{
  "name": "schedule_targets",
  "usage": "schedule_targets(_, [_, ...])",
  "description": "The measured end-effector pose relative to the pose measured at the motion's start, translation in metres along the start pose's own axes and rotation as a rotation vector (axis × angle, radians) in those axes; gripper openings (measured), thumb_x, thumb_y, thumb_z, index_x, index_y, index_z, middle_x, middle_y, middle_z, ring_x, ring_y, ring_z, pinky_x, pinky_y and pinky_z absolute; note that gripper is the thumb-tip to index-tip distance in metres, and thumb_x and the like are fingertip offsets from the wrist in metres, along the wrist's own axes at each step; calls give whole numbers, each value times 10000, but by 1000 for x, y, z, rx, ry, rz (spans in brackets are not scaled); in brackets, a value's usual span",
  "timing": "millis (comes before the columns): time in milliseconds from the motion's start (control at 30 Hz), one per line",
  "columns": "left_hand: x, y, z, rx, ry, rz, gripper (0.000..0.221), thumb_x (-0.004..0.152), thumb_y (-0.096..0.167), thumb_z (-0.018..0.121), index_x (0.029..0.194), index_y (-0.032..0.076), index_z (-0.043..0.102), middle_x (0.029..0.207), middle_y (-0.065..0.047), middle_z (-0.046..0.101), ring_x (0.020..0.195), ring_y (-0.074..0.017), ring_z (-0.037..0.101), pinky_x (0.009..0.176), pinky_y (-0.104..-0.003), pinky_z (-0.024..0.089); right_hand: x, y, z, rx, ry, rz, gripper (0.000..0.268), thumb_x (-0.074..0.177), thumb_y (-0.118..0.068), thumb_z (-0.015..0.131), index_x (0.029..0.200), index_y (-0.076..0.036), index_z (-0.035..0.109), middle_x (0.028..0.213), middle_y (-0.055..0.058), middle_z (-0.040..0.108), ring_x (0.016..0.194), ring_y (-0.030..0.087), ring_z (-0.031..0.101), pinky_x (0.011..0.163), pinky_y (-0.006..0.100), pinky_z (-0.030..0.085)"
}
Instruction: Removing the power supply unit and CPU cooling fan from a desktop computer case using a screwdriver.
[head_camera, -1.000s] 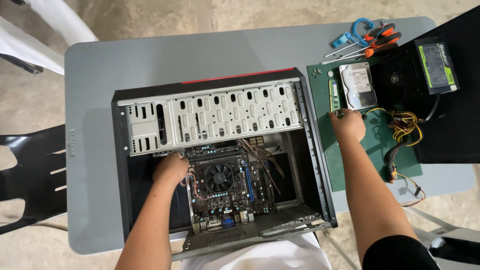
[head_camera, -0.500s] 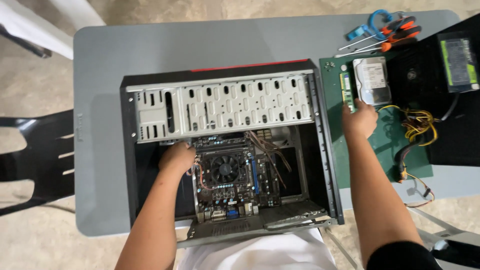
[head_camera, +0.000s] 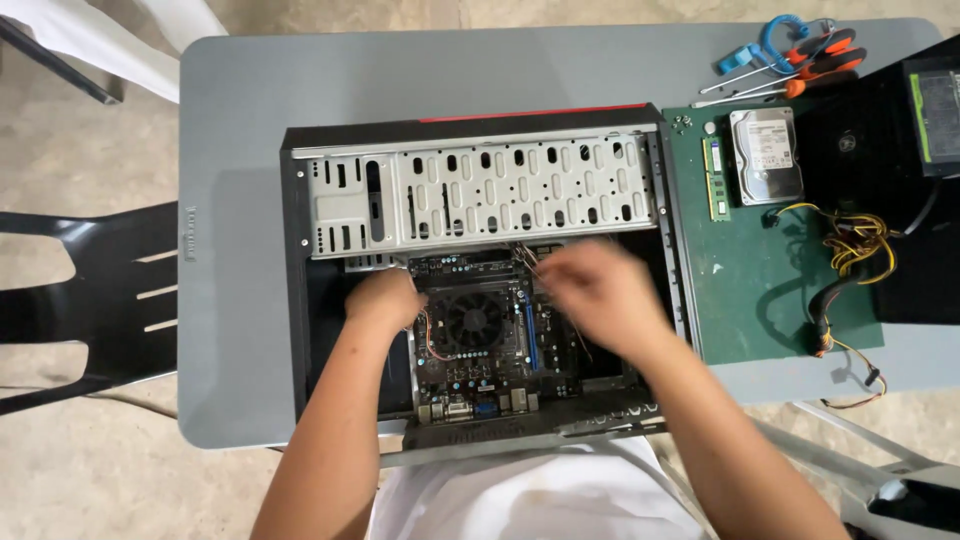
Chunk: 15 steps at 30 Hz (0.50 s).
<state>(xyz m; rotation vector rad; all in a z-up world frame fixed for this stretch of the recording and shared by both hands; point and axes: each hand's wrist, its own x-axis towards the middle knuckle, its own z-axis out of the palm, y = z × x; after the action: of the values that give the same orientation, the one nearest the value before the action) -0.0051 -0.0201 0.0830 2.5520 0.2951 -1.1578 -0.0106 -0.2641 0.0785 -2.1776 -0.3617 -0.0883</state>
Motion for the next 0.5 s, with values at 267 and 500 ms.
schedule_targets(267, [52,-32,43,169,-52,20,295,727,222,653,957,46,709,1012,-152,689,1056,-324,618,877,-434,512,-2,8,40,-449,-885,244,521,803,-391,609,1252,-133,549,1081,185,634,975,382,627,836,477,494])
schedule_targets(500, [35,-12,29,69,63,19,230,781,176,613,932,32,709,976,-179,689,1015,-348,633,844,-453,522,11,11,54,-336,-740,282,407,845,-310,565,1207,-123,588,1033,173,652,963,381,625,832,468,494])
